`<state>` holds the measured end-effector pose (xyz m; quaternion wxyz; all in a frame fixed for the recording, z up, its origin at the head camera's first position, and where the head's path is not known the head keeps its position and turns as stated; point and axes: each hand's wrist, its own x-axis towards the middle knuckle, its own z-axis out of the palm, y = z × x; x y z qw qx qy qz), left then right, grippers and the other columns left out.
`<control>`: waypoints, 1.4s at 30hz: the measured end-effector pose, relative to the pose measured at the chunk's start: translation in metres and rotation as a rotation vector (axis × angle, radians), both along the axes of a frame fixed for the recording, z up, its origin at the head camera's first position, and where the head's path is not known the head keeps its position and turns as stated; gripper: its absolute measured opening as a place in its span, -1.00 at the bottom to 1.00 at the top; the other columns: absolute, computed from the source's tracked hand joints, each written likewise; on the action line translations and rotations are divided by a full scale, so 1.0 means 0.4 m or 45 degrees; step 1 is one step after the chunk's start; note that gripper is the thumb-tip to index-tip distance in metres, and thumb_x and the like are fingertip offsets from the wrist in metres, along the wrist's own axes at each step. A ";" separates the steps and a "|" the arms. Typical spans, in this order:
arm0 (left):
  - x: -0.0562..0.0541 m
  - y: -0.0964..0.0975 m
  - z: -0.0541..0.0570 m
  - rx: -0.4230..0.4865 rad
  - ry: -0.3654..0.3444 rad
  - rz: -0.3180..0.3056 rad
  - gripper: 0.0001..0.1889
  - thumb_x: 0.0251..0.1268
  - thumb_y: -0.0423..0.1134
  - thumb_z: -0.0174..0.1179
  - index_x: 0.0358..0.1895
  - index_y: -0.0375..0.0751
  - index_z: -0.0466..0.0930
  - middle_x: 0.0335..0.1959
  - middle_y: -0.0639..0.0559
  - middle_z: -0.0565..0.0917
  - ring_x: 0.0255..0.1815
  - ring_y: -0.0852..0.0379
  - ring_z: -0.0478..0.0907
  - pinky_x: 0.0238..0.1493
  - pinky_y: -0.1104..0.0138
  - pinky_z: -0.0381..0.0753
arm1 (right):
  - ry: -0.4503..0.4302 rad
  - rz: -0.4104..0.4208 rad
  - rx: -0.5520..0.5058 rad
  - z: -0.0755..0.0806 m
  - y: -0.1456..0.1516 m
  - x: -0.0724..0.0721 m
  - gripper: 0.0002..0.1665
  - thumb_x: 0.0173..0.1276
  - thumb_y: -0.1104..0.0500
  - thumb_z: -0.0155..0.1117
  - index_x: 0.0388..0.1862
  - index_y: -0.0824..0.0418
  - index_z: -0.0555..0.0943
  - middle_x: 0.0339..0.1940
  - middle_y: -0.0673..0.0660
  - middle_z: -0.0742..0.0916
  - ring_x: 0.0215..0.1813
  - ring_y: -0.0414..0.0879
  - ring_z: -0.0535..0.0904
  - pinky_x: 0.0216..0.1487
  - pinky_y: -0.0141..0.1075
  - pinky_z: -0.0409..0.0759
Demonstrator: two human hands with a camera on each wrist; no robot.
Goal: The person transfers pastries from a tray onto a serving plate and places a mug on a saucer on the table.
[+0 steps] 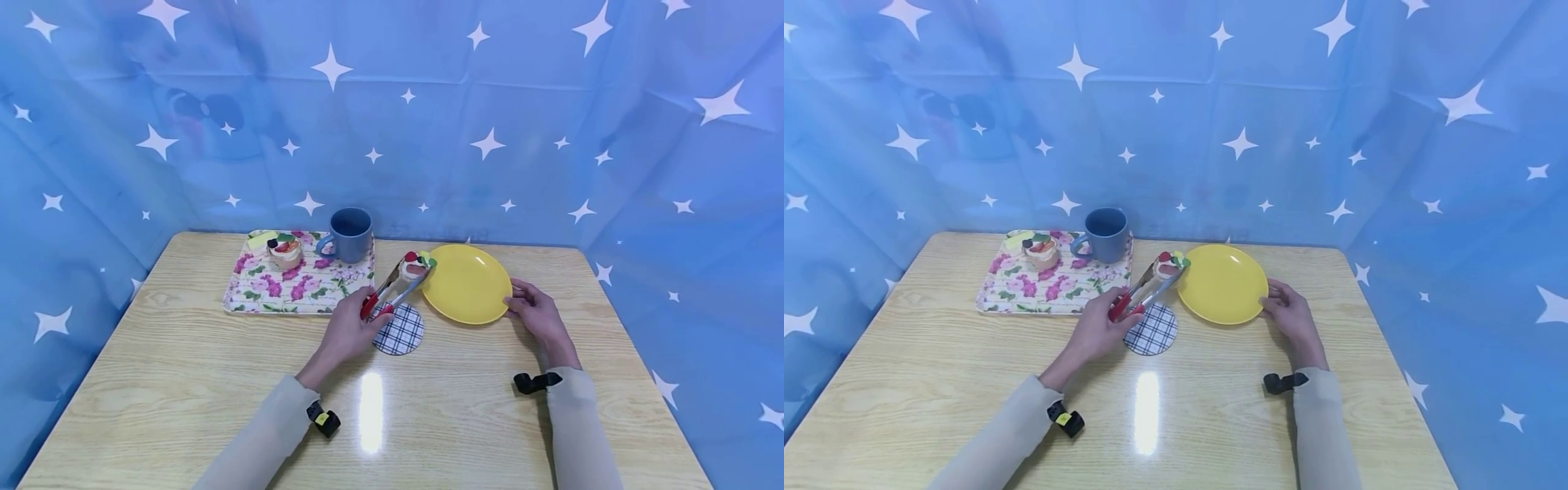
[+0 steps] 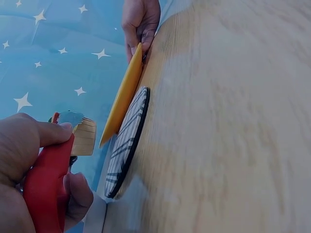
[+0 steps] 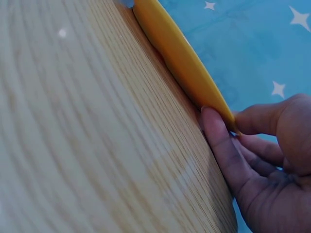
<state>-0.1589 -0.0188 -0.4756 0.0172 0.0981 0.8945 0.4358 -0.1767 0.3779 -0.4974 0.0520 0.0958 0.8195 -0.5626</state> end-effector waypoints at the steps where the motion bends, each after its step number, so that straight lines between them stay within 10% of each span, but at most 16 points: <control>1: -0.002 0.002 0.003 -0.006 0.005 -0.001 -0.42 0.31 0.04 0.41 0.28 -0.16 0.52 -0.15 -0.04 0.63 -0.23 0.06 0.48 -0.34 0.30 0.43 | 0.003 0.000 0.000 0.000 -0.002 -0.001 -0.29 0.59 0.14 0.16 0.63 0.20 0.21 0.26 0.20 0.52 -0.06 -0.43 0.63 0.01 -0.42 0.70; 42: -0.098 0.125 0.020 -0.098 -0.075 -0.077 -0.42 0.31 0.09 0.38 0.29 -0.06 0.47 -0.12 0.02 0.57 -0.13 0.05 0.49 -0.19 0.29 0.51 | -0.034 -0.017 0.017 0.014 -0.015 0.001 -0.26 0.59 0.10 0.17 0.64 0.18 0.19 0.32 0.27 0.48 -0.05 -0.40 0.62 0.01 -0.43 0.69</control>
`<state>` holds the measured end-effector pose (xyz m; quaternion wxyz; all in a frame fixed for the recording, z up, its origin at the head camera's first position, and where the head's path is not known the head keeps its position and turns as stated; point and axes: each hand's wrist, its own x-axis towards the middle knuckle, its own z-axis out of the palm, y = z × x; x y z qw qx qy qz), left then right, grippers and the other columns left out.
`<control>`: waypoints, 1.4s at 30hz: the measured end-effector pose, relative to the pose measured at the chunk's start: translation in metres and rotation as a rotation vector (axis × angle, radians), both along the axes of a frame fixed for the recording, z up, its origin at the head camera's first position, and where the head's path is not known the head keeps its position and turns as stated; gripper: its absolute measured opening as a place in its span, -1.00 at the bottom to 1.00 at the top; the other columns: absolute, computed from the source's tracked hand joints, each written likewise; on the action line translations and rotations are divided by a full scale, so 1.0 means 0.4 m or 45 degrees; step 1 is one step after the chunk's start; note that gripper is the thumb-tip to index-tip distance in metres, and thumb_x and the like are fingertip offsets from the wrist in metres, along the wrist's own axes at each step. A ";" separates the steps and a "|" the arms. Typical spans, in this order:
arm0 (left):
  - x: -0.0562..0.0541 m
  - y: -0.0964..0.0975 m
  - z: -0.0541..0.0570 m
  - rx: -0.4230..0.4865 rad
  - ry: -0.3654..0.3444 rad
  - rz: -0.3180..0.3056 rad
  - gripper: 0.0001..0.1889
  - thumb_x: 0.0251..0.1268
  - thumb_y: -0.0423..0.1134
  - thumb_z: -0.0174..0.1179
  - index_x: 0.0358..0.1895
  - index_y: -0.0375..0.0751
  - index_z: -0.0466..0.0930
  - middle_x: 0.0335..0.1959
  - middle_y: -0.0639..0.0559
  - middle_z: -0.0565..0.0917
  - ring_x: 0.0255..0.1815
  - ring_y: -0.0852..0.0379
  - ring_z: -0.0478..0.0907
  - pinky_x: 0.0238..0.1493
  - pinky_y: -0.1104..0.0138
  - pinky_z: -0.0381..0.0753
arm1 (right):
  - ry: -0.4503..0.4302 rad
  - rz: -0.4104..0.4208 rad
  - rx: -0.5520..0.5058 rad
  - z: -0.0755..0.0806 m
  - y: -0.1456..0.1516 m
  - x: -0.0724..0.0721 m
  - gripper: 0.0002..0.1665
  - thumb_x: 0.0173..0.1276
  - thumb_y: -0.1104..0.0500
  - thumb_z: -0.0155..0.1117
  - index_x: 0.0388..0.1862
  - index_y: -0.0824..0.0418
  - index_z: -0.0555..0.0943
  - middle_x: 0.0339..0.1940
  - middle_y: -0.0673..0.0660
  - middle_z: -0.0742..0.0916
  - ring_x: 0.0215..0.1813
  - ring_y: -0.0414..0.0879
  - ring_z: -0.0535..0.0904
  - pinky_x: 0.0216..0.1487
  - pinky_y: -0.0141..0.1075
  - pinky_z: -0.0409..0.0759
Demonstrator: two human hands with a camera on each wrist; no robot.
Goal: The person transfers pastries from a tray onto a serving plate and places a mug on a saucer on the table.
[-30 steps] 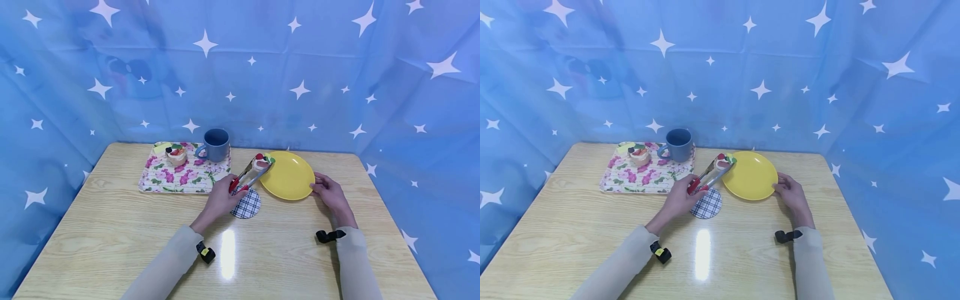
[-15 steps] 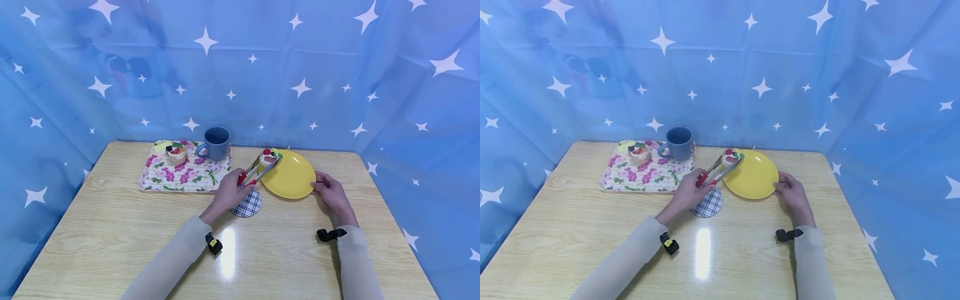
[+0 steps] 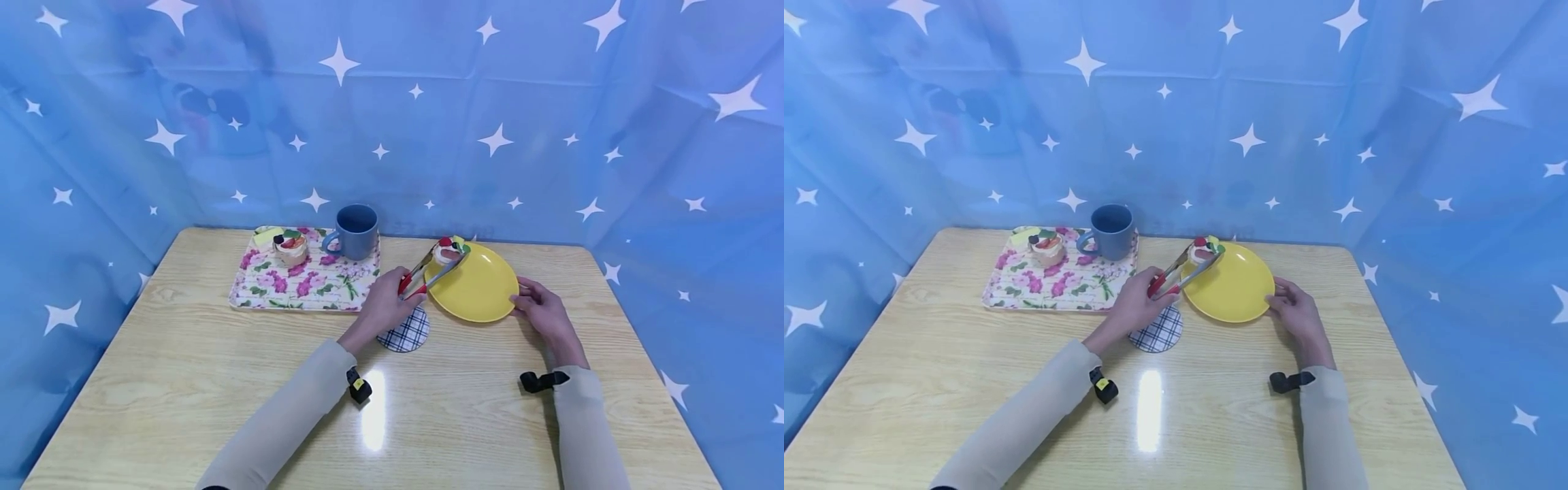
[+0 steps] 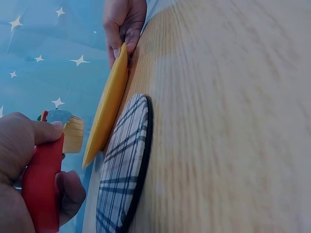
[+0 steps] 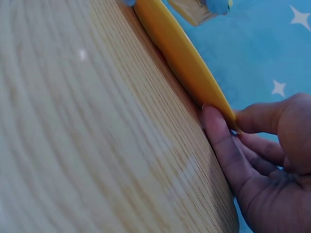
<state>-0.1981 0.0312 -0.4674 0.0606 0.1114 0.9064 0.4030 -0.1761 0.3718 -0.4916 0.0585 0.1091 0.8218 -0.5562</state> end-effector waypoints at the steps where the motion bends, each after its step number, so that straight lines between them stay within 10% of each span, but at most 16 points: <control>1: -0.003 0.004 0.001 -0.004 -0.001 -0.001 -0.42 0.31 0.09 0.39 0.29 -0.05 0.47 -0.12 0.02 0.57 -0.14 0.05 0.49 -0.20 0.30 0.51 | 0.001 0.000 0.003 0.001 0.001 0.000 -0.26 0.59 0.09 0.17 0.64 0.18 0.19 0.33 0.27 0.48 -0.05 -0.40 0.62 0.01 -0.44 0.69; 42: -0.064 0.132 -0.010 -0.120 0.054 -0.039 -0.45 0.34 0.06 0.38 0.24 -0.18 0.49 -0.11 0.00 0.62 -0.19 0.12 0.57 -0.13 0.33 0.65 | 0.003 0.013 -0.017 -0.010 0.007 -0.006 -0.27 0.61 0.13 0.13 0.65 0.20 0.16 0.31 0.26 0.46 -0.03 -0.42 0.60 0.04 -0.41 0.69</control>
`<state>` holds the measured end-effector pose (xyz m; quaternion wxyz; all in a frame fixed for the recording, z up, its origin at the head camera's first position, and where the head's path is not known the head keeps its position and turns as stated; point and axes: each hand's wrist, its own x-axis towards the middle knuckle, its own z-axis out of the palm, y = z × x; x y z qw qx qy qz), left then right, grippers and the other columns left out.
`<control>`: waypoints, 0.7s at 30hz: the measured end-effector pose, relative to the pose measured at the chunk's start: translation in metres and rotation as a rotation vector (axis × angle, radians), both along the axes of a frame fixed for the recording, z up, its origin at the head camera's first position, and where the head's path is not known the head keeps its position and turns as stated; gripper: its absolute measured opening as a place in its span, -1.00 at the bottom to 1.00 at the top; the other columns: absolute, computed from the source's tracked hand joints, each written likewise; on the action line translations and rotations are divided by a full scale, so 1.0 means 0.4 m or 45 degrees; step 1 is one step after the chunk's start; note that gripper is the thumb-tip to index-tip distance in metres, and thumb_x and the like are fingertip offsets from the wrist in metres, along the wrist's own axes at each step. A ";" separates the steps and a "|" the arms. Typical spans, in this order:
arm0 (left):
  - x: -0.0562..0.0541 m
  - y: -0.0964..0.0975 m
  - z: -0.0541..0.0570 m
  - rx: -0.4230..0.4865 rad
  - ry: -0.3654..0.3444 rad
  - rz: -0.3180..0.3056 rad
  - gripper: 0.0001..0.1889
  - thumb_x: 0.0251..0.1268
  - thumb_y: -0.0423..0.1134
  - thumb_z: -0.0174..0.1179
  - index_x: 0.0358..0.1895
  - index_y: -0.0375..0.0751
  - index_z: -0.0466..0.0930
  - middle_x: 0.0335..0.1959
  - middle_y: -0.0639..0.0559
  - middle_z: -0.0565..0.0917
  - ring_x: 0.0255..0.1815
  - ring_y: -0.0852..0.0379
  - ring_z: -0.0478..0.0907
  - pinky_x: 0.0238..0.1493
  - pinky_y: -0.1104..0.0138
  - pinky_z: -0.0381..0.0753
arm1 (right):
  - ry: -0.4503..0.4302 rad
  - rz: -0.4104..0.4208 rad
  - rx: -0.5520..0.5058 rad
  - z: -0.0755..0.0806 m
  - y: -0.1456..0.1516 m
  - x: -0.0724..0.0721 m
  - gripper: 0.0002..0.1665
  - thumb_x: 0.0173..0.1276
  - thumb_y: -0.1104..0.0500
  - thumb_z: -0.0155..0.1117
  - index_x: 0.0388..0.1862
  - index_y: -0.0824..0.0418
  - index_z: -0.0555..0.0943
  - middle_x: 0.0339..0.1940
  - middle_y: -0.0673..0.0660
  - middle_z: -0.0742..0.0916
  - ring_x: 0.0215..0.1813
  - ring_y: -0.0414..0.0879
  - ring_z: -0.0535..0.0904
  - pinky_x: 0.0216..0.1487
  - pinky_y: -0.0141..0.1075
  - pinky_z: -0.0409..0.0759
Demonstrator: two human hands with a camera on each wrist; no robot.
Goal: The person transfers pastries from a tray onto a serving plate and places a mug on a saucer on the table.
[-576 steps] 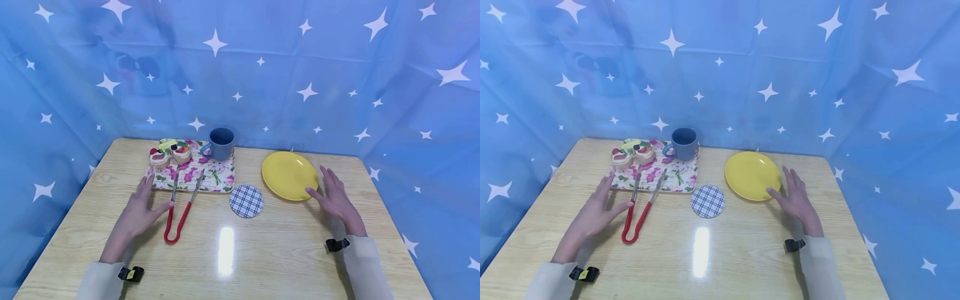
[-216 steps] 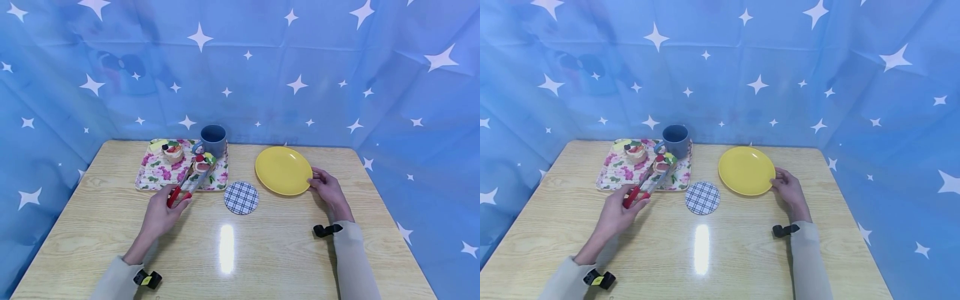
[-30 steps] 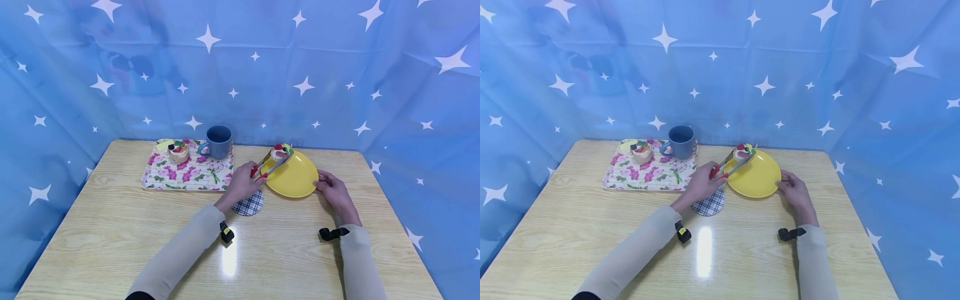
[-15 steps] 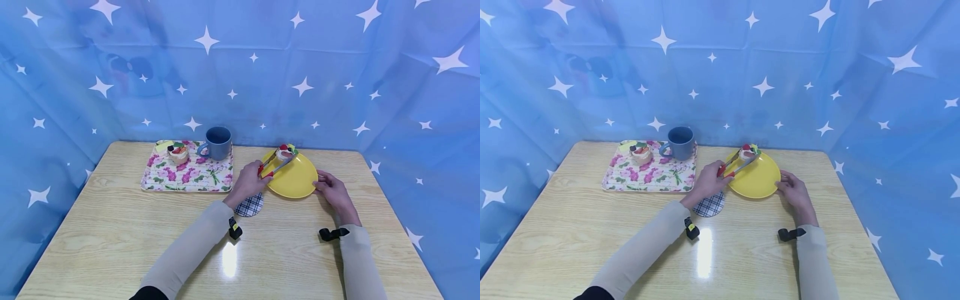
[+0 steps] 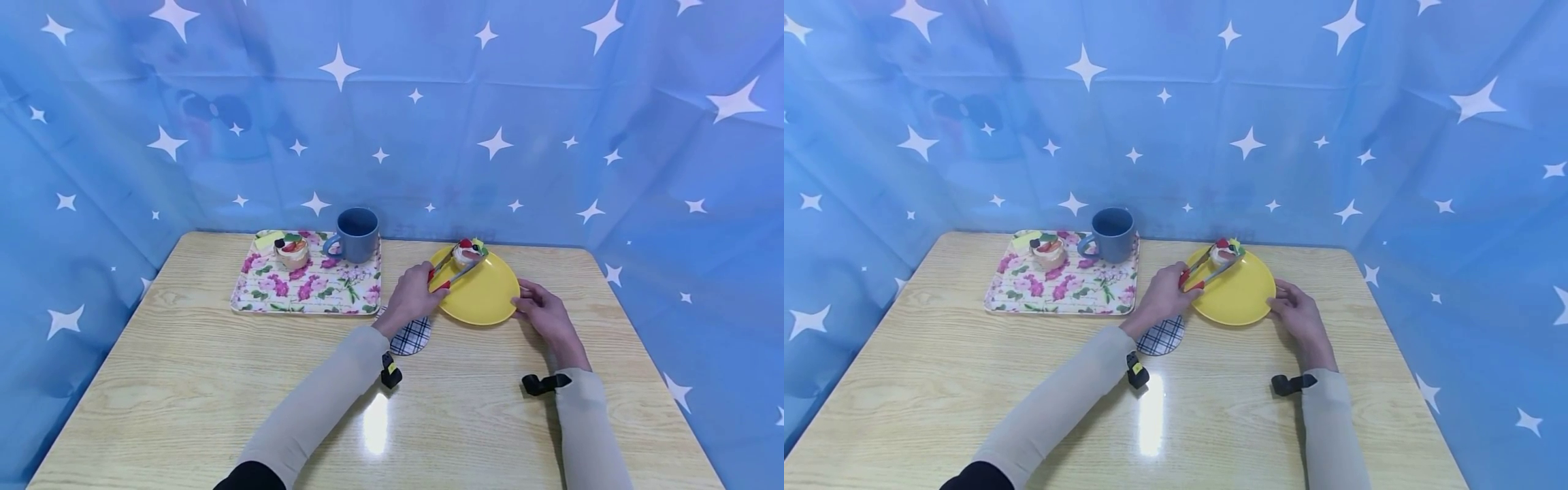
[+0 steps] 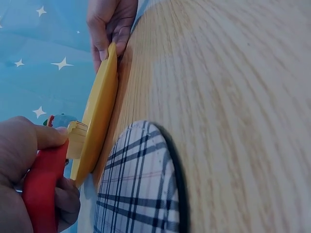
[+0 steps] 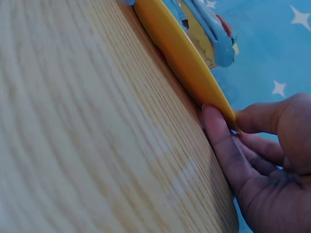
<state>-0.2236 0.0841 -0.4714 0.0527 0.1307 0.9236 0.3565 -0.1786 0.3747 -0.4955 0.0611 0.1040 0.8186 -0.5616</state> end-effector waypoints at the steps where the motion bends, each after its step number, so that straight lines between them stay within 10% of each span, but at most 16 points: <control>1: 0.000 0.001 0.000 -0.007 0.002 0.002 -0.44 0.34 0.06 0.37 0.24 -0.17 0.49 -0.11 0.00 0.62 -0.19 0.13 0.57 -0.14 0.33 0.64 | 0.003 0.000 0.002 0.001 -0.001 0.000 -0.27 0.61 0.13 0.13 0.65 0.20 0.16 0.31 0.26 0.46 -0.03 -0.42 0.60 0.04 -0.41 0.69; 21: 0.006 -0.019 0.002 0.036 -0.107 0.021 -0.35 0.21 0.04 0.49 0.26 -0.19 0.49 -0.02 -0.02 0.63 -0.09 0.11 0.57 0.07 0.26 0.68 | 0.012 0.007 -0.010 0.001 0.001 0.003 -0.25 0.60 0.12 0.16 0.64 0.22 0.16 0.27 0.21 0.48 -0.05 -0.44 0.61 0.02 -0.42 0.70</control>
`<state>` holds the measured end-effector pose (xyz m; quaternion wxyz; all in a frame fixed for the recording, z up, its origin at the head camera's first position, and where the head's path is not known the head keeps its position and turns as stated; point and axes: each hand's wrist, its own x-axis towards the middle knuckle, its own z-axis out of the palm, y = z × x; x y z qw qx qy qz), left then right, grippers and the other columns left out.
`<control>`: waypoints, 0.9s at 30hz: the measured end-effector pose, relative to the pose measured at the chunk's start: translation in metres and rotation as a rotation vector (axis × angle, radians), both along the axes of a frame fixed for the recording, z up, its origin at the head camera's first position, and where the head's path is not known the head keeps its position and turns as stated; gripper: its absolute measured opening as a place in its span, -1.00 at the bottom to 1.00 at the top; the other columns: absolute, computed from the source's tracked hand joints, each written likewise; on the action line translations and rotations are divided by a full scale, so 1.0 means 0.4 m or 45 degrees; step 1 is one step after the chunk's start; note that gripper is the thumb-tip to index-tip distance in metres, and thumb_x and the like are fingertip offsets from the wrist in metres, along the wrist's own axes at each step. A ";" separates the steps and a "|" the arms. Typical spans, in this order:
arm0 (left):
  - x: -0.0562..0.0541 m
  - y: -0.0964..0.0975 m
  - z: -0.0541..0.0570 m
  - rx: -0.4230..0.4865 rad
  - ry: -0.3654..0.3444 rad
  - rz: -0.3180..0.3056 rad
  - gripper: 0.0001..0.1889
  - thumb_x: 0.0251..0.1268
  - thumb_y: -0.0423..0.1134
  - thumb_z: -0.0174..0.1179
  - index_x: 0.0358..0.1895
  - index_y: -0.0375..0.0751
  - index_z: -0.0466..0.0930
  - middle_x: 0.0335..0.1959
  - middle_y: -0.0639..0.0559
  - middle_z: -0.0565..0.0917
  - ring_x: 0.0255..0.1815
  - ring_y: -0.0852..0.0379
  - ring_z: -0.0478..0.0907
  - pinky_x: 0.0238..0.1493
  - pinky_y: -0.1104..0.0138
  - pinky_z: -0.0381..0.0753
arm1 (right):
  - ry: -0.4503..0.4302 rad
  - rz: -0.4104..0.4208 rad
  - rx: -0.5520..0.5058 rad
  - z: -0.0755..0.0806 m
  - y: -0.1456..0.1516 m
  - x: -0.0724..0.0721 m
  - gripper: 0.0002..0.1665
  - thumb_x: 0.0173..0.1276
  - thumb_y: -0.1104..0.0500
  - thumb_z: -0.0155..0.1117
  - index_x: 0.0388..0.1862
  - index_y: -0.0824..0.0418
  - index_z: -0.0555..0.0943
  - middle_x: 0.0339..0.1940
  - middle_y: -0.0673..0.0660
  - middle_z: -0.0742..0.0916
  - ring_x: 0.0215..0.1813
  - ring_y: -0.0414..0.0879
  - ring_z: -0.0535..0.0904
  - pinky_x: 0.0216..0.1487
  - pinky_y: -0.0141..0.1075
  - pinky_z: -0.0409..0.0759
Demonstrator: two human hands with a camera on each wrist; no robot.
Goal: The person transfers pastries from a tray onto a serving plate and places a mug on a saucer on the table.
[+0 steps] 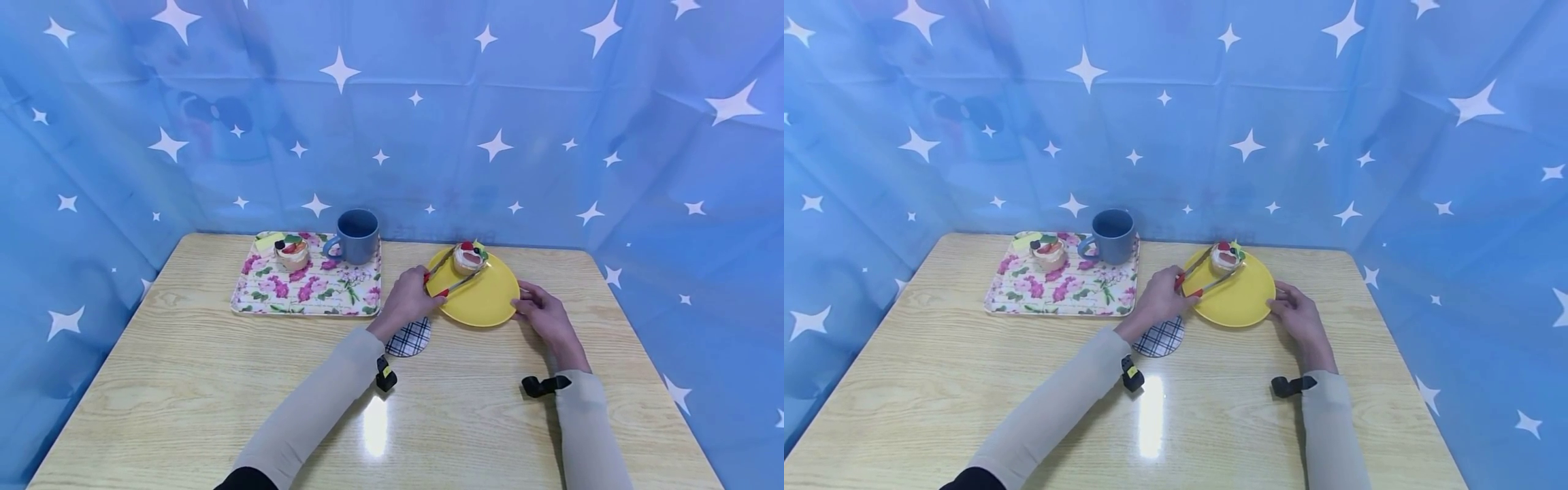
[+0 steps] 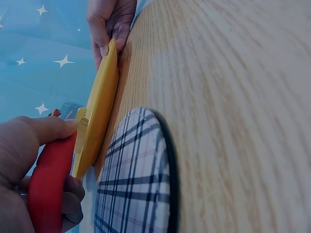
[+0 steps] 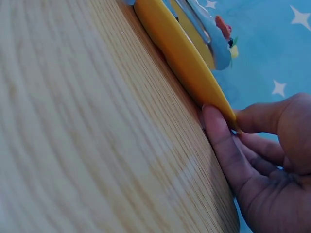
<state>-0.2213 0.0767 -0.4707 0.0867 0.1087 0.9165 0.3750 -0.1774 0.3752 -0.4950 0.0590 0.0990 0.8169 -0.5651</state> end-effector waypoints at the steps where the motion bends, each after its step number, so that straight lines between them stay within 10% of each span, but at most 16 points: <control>1: 0.001 -0.002 -0.001 0.007 -0.002 0.002 -0.35 0.21 0.04 0.48 0.26 -0.19 0.48 -0.02 -0.01 0.63 -0.09 0.11 0.57 0.07 0.26 0.68 | -0.007 0.001 -0.003 0.004 -0.002 0.001 -0.26 0.60 0.14 0.15 0.65 0.23 0.16 0.28 0.23 0.48 -0.06 -0.44 0.61 0.01 -0.41 0.70; 8: 0.010 -0.019 -0.005 0.065 -0.012 0.026 -0.31 0.20 0.05 0.48 0.31 -0.19 0.47 0.03 -0.02 0.63 -0.06 0.10 0.57 0.06 0.24 0.67 | -0.007 0.003 0.003 0.000 -0.001 0.000 -0.25 0.60 0.13 0.15 0.65 0.22 0.15 0.30 0.24 0.48 -0.06 -0.45 0.61 0.00 -0.43 0.70; 16: 0.019 -0.039 -0.016 0.125 0.007 0.051 -0.32 0.18 0.04 0.50 0.29 -0.20 0.49 -0.11 -0.05 0.62 -0.32 0.08 0.47 -0.42 0.35 0.43 | 0.003 -0.007 0.013 -0.001 -0.003 0.001 -0.26 0.59 0.12 0.17 0.63 0.22 0.19 0.27 0.23 0.49 -0.07 -0.44 0.62 -0.01 -0.42 0.70; 27: 0.045 -0.064 -0.009 0.104 -0.021 0.097 -0.24 0.15 0.09 0.50 0.36 -0.15 0.46 0.02 -0.03 0.62 -0.18 0.09 0.52 -0.20 0.35 0.59 | 0.001 -0.003 0.025 -0.003 -0.001 0.001 -0.27 0.61 0.11 0.14 0.65 0.19 0.17 0.31 0.25 0.47 -0.06 -0.43 0.61 0.02 -0.41 0.70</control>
